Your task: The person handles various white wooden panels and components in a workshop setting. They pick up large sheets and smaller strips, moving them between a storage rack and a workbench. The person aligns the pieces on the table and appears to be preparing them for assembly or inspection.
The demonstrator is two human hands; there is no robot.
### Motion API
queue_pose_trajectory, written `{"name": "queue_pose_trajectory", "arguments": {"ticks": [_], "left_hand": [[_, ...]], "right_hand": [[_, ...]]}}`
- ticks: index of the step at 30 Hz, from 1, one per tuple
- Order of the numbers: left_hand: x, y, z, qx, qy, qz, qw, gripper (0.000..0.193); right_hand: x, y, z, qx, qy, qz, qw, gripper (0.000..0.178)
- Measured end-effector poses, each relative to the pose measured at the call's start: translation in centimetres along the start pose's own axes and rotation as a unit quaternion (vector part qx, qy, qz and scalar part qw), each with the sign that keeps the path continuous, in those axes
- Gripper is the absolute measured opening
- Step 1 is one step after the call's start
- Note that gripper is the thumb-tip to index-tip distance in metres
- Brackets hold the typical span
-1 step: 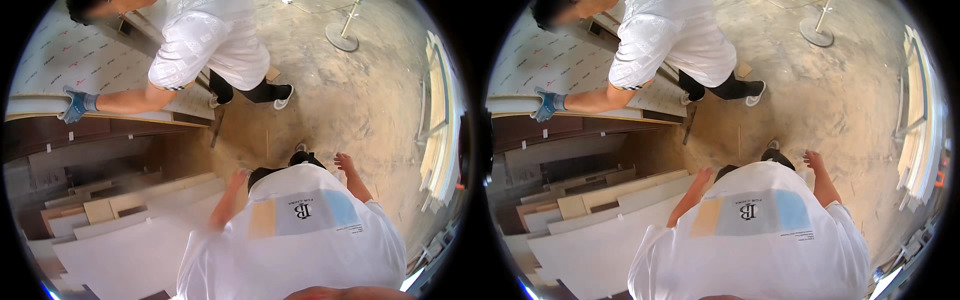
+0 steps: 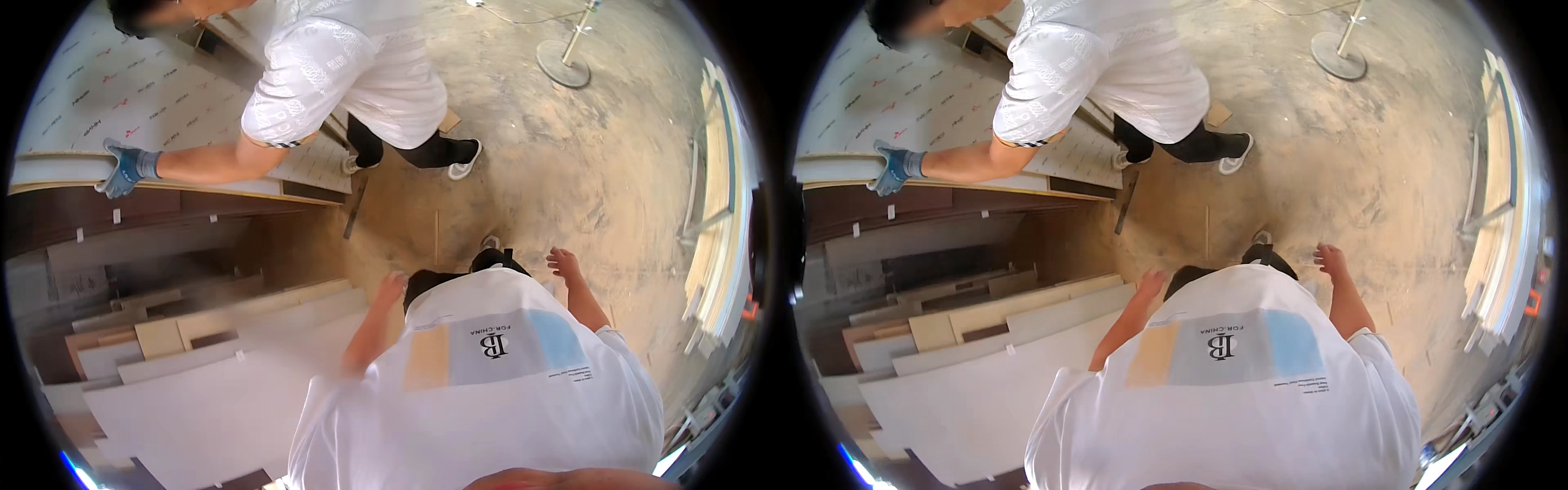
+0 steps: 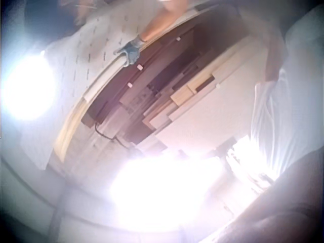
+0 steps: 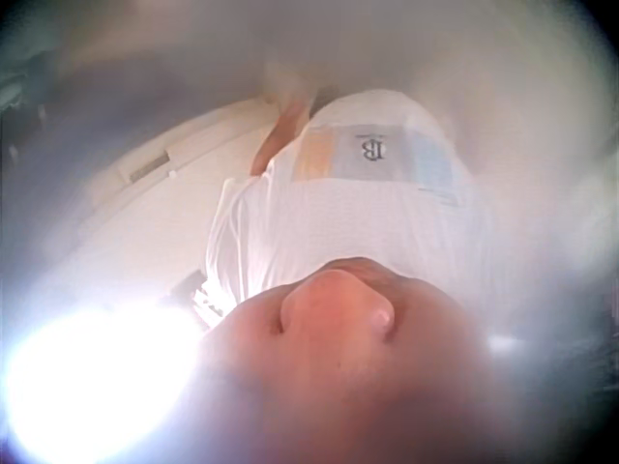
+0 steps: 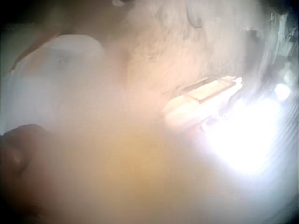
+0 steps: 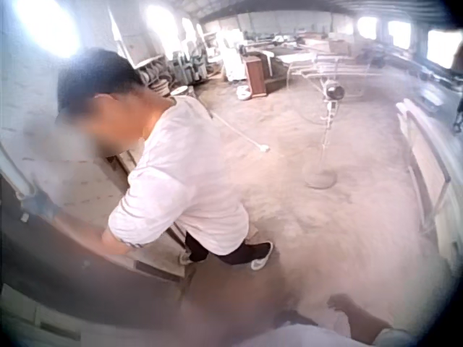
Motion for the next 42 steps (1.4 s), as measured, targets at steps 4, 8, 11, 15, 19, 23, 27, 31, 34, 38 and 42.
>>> {"name": "queue_pose_trajectory", "arguments": {"ticks": [4, 8, 11, 15, 19, 23, 27, 31, 34, 38, 42], "left_hand": [[9.8, 1.7, 0.7, 0.027, -0.008, -0.122, 0.992, 0.038], [14.8, 2.1, 1.3, 0.016, 0.006, -0.099, 0.995, 0.041], [10.5, 3.0, 3.8, 0.003, -0.016, -0.103, 0.995, 0.038], [5.5, 3.5, 7.1, -0.012, 0.249, 0.207, 0.946, 0.025], [-1.3, 3.3, 10.6, -0.016, -0.143, -0.144, 0.979, 0.018], [-1.6, 3.4, 18.8, -0.037, -0.015, -0.156, 0.987, 0.018], [7.7, 4.1, 24.6, -0.195, 0.056, -0.172, 0.964, 0.022], [19.3, 6.5, 27.9, -0.314, 0.090, -0.153, 0.933, 0.024], [25.7, 7.7, 30.3, -0.244, 0.097, -0.036, 0.964, 0.026], [35.8, 8.4, 35.2, -0.202, 0.078, 0.180, 0.960, 0.027], [46.3, 7.1, 40.6, -0.090, 0.058, 0.109, 0.988, 0.030]], "right_hand": [[-8.0, -1.9, 2.7, -0.014, -0.008, -0.014, 1.000, 0.042], [-14.7, 0.3, 4.1, -0.038, -0.049, -0.014, 0.998, 0.040], [-17.6, 4.3, 3.8, -0.061, -0.059, -0.031, 0.996, 0.036], [-19.7, 7.5, 4.4, -0.117, -0.101, -0.167, 0.974, 0.032], [-27.2, 5.7, -1.4, -0.068, -0.197, -0.381, 0.901, 0.038], [-26.0, -1.3, 2.2, 0.000, -0.097, -0.059, 0.993, 0.035], [-23.4, -5.0, 7.1, 0.005, -0.044, -0.103, 0.994, 0.030], [-24.6, -7.5, 11.9, 0.021, -0.060, -0.103, 0.993, 0.028], [-28.5, -10.9, 16.4, 0.034, -0.073, -0.080, 0.993, 0.030], [-34.0, -17.8, 20.5, -0.054, -0.015, 0.125, 0.991, 0.021], [-43.3, -24.8, 22.1, 0.007, -0.002, 0.015, 1.000, 0.022]]}}
Point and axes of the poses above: each hand's wrist, its own z-axis towards the middle knuckle, its own y-axis out of the palm, x = y × z, the point moved 8 cm from there along z, towards the middle knuckle, and after that the axes turned 10 degrees about y, right-handed, at the moved point
